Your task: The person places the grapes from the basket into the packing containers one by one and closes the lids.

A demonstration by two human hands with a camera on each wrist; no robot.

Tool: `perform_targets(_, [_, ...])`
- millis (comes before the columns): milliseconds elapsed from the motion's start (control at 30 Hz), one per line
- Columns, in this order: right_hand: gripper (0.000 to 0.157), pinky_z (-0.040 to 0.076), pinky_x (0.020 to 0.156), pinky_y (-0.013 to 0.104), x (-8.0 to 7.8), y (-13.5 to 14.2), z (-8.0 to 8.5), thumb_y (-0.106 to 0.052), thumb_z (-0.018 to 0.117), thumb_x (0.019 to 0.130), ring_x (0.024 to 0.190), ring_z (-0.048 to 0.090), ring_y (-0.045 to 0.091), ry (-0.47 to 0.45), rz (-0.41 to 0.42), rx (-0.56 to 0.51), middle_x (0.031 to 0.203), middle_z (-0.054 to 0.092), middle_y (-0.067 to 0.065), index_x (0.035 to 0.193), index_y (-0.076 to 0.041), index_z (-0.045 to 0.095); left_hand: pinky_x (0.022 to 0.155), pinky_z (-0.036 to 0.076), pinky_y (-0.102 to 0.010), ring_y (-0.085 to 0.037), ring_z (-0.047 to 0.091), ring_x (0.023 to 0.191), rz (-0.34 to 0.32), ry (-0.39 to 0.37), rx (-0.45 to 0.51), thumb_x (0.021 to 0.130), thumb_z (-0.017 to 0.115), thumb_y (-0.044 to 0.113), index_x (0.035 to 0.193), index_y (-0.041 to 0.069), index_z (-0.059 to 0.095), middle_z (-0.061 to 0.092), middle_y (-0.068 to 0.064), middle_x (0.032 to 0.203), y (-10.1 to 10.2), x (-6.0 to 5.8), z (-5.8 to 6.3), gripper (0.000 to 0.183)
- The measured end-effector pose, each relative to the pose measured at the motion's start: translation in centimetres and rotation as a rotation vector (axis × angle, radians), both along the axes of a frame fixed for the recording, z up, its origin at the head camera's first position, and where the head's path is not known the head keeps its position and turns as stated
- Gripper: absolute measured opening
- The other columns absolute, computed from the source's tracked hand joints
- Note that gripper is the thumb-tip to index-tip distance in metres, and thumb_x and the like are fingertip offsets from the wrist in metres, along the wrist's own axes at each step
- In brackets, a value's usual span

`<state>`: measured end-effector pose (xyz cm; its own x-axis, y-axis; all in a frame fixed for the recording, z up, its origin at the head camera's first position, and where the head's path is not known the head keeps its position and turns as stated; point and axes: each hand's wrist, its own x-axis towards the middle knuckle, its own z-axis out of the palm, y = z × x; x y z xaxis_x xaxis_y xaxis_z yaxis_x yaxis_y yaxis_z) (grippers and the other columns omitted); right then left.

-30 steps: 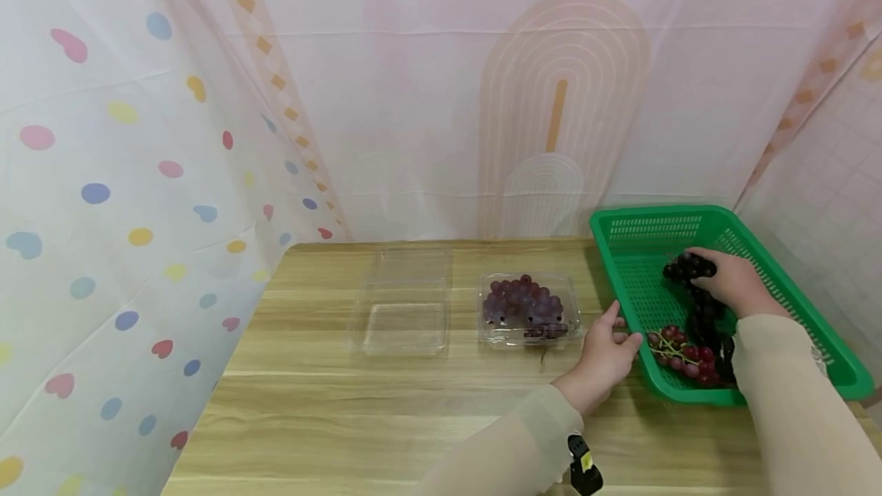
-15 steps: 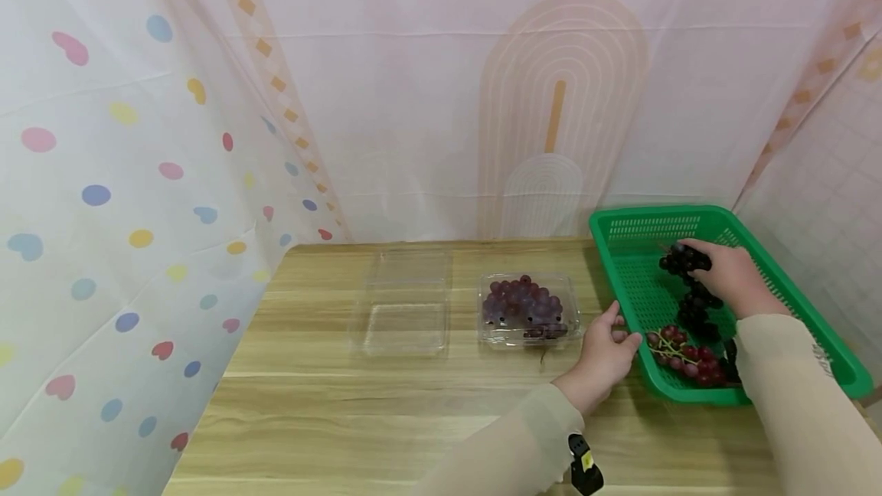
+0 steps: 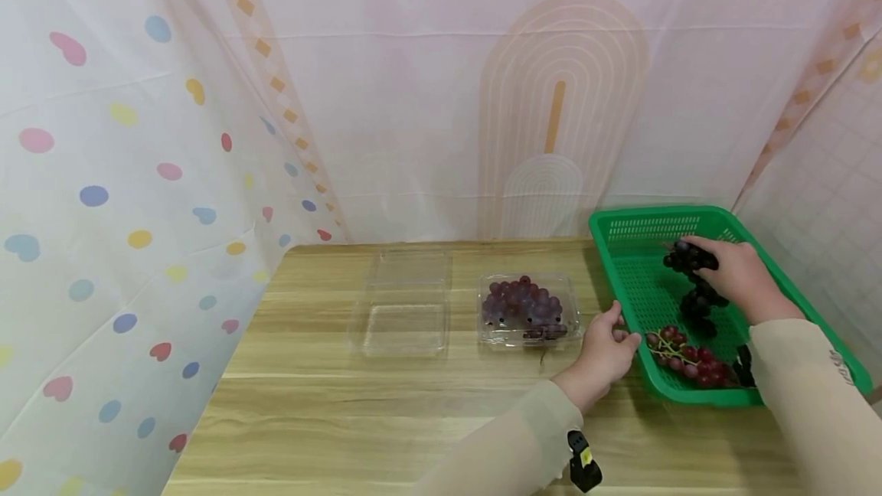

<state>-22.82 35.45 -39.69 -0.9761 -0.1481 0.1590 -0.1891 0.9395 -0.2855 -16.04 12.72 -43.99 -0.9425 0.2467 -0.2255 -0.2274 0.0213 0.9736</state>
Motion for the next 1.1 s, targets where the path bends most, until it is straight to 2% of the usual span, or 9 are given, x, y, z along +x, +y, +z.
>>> perform_targets(167, [0.056, 0.038, 0.058, 0.037, 0.2, 0.1, 0.2, 0.0, 0.063, 0.086, 0.054, 0.044, 0.019, -0.028, 0.008, -0.008, 0.106, 0.058, 0.038, 0.139, 0.0, 0.043, 0.057, 0.038, -0.021, -0.005, 0.046, 0.075, -0.004, -0.003, 0.015, 0.09, 0.059, 0.0, 0.144, 0.013, 0.039, 0.047, 0.007, 0.1, 0.0, -0.1, 0.1, 0.059])
perform_targets(333, [0.055, 0.04, 0.059, 0.039, 0.3, -0.1, 0.5, 0.001, 0.065, 0.084, 0.061, 0.052, 0.024, 0.016, 0.025, -0.01, 0.102, 0.06, 0.036, 0.136, 0.001, 0.046, 0.057, 0.039, -0.022, -0.005, 0.047, 0.076, 0.005, -0.006, 0.023, 0.091, 0.06, 0.0, 0.143, 0.014, 0.041, 0.049, 0.006, 0.105, 0.0, 0.0, 0.0, 0.057])
perform_targets(467, [0.055, 0.045, 0.068, 0.051, 0.2, -0.4, 0.7, 0.002, 0.066, 0.083, 0.075, 0.056, 0.038, 0.045, 0.032, -0.007, 0.109, 0.059, 0.035, 0.135, 0.001, 0.048, 0.057, 0.039, -0.022, -0.005, 0.047, 0.076, 0.006, -0.005, 0.02, 0.091, 0.06, 0.002, 0.143, 0.014, 0.041, 0.05, 0.005, 0.107, 0.0, 0.0, 0.0, 0.058])
perform_targets(567, [0.055, 0.04, 0.081, 0.062, 0.2, -0.8, 0.9, 0.002, 0.066, 0.082, 0.092, 0.052, 0.048, 0.066, 0.03, 0.002, 0.118, 0.056, 0.033, 0.134, -0.001, 0.049, 0.058, 0.039, -0.022, -0.005, 0.048, 0.076, -0.004, 0.001, 0.016, 0.091, 0.06, 0.002, 0.144, 0.013, 0.04, 0.051, 0.004, 0.109, -0.1, 0.0, -0.1, 0.058])
perform_targets(633, [0.056, 0.037, 0.085, 0.064, 0.1, -1.0, 1.0, 0.002, 0.067, 0.081, 0.098, 0.049, 0.051, 0.08, 0.029, 0.009, 0.121, 0.055, 0.032, 0.134, -0.002, 0.05, 0.059, 0.041, -0.023, -0.005, 0.049, 0.078, -0.008, 0.007, 0.018, 0.091, 0.06, 0.002, 0.144, 0.013, 0.04, 0.051, 0.003, 0.11, -0.2, -0.1, -0.2, 0.057])
perform_targets(733, [0.057, 0.038, 0.085, 0.061, 0.1, -1.3, 1.2, 0.003, 0.069, 0.08, 0.097, 0.051, 0.047, 0.116, 0.044, 0.026, 0.122, 0.055, 0.031, 0.133, -0.003, 0.051, 0.064, 0.047, -0.025, -0.006, 0.052, 0.081, -0.015, 0.007, 0.025, 0.091, 0.06, 0.002, 0.144, 0.012, 0.04, 0.052, 0.002, 0.112, -0.3, -0.1, -0.2, 0.058])
perform_targets(867, [0.058, 0.036, 0.088, 0.058, 0.3, -1.8, 1.6, 0.005, 0.07, 0.078, 0.1, 0.053, 0.044, 0.164, 0.069, 0.036, 0.124, 0.056, 0.029, 0.132, -0.004, 0.053, 0.074, 0.054, -0.035, -0.011, 0.056, 0.084, -0.037, 0.001, 0.039, 0.091, 0.06, 0.004, 0.144, 0.011, 0.039, 0.052, 0.003, 0.111, -0.6, -0.2, -0.3, 0.057])
perform_targets(1000, [0.06, 0.036, 0.09, 0.057, 0.6, -2.6, 2.1, 0.007, 0.07, 0.077, 0.105, 0.047, 0.045, 0.187, 0.078, 0.032, 0.126, 0.055, 0.028, 0.133, -0.007, 0.052, 0.064, 0.052, -0.032, -0.019, 0.061, 0.082, -0.069, 0.025, 0.014, 0.092, 0.06, 0.007, 0.144, 0.01, 0.04, 0.053, 0.005, 0.106, -1.4, -0.2, -0.1, 0.056])
perform_targets(1100, [0.062, 0.036, 0.088, 0.057, 0.9, -3.1, 2.4, 0.008, 0.07, 0.077, 0.105, 0.044, 0.045, 0.2, 0.087, 0.03, 0.127, 0.054, 0.028, 0.134, -0.008, 0.052, 0.056, 0.046, -0.024, -0.018, 0.062, 0.081, -0.08, 0.059, -0.042, 0.092, 0.06, 0.007, 0.142, 0.011, 0.042, 0.056, 0.004, 0.106, -2.5, -0.4, 0.1, 0.054])
